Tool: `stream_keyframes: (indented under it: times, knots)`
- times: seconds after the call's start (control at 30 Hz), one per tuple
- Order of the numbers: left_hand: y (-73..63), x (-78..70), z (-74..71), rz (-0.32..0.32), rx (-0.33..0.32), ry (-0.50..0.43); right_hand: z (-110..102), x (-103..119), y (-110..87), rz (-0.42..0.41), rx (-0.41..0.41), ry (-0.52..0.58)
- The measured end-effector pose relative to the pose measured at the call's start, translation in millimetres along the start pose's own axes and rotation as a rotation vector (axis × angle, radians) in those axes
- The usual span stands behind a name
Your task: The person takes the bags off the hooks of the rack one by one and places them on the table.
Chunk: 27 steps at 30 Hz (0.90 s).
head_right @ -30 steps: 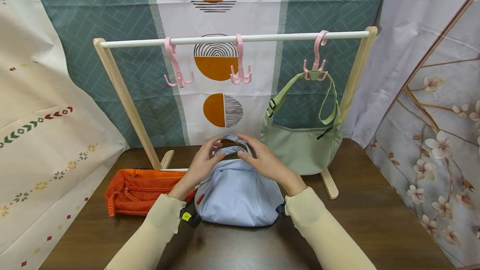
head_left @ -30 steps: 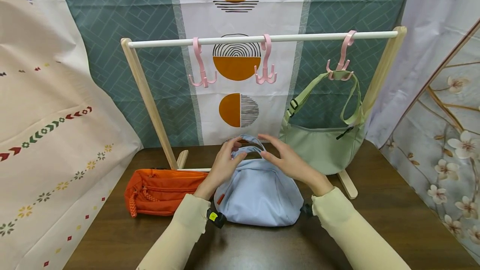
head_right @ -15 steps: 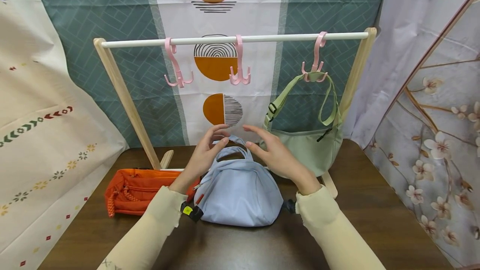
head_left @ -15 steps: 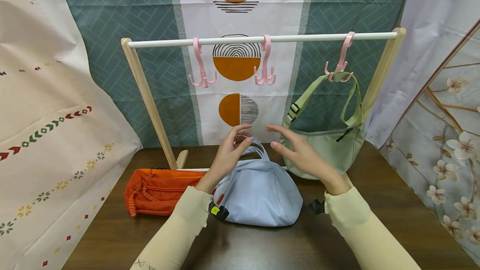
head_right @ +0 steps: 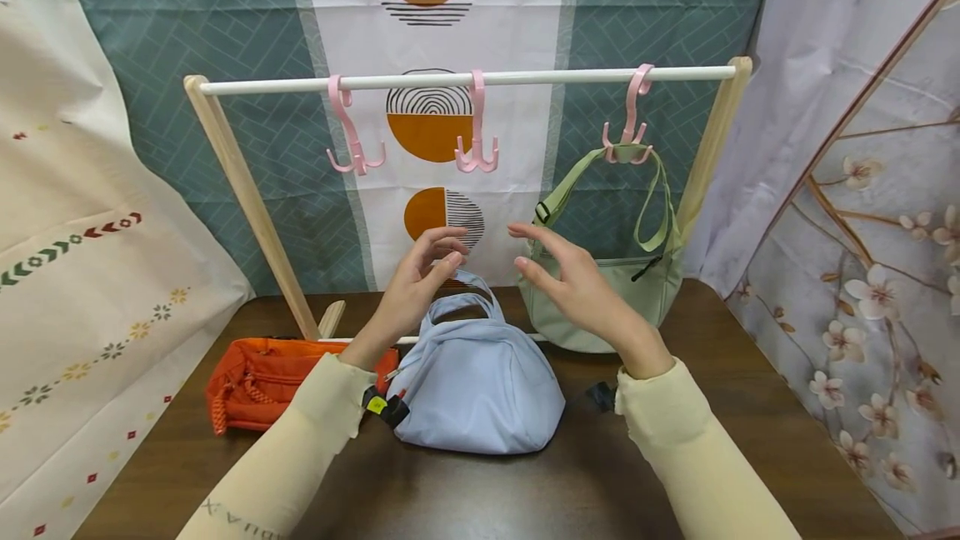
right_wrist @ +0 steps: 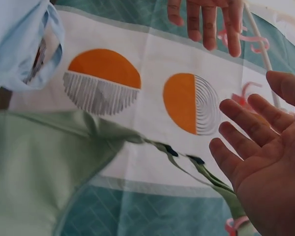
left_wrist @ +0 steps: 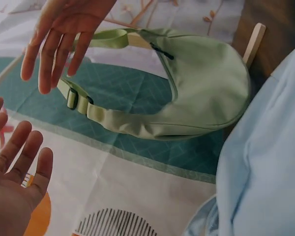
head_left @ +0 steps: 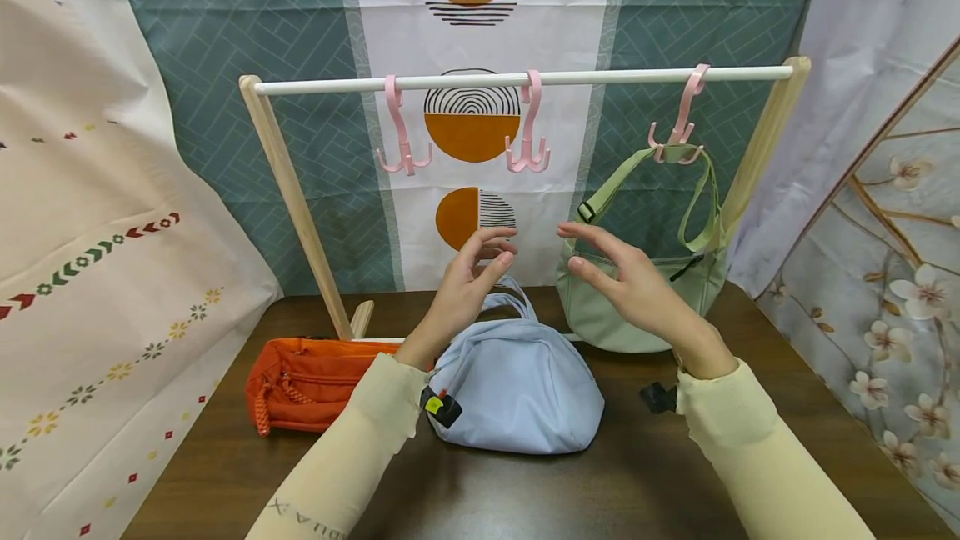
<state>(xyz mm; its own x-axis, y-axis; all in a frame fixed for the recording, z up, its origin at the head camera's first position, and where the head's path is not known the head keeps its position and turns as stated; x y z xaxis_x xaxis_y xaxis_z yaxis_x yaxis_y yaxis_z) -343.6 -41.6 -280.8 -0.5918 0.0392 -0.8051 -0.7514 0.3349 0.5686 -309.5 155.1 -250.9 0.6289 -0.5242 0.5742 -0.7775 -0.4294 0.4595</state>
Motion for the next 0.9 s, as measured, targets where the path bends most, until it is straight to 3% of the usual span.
stream_keyframes:
  times: [0.27,0.57,0.9]
  knots:
    - [16.0,-17.2,11.5,0.042,0.037,0.032,-40.1,13.2,-3.1,-0.014,-0.098,-0.031]
    - [38.5,-36.3,30.2,0.102,0.098,0.057,-91.6,33.2,0.6,-0.13,-0.271,-0.09]
    - [63.1,-37.0,56.2,0.076,0.16,0.163,-140.8,44.4,11.9,-0.149,-0.395,-0.176]
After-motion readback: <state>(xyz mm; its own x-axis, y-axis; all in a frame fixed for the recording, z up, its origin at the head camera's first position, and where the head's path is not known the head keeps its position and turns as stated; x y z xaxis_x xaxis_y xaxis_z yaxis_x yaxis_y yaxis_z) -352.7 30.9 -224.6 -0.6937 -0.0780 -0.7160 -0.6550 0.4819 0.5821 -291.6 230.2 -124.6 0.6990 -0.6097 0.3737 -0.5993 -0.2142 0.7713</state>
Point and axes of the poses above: each hand's wrist, its own y-axis towards the middle knuckle, its own z-axis out of the palm, x = y × z, the point moved 8 cm from there along y, towards the middle knuckle, and after that the axes turned 5 degrees about -y, right-handed, at the moved point
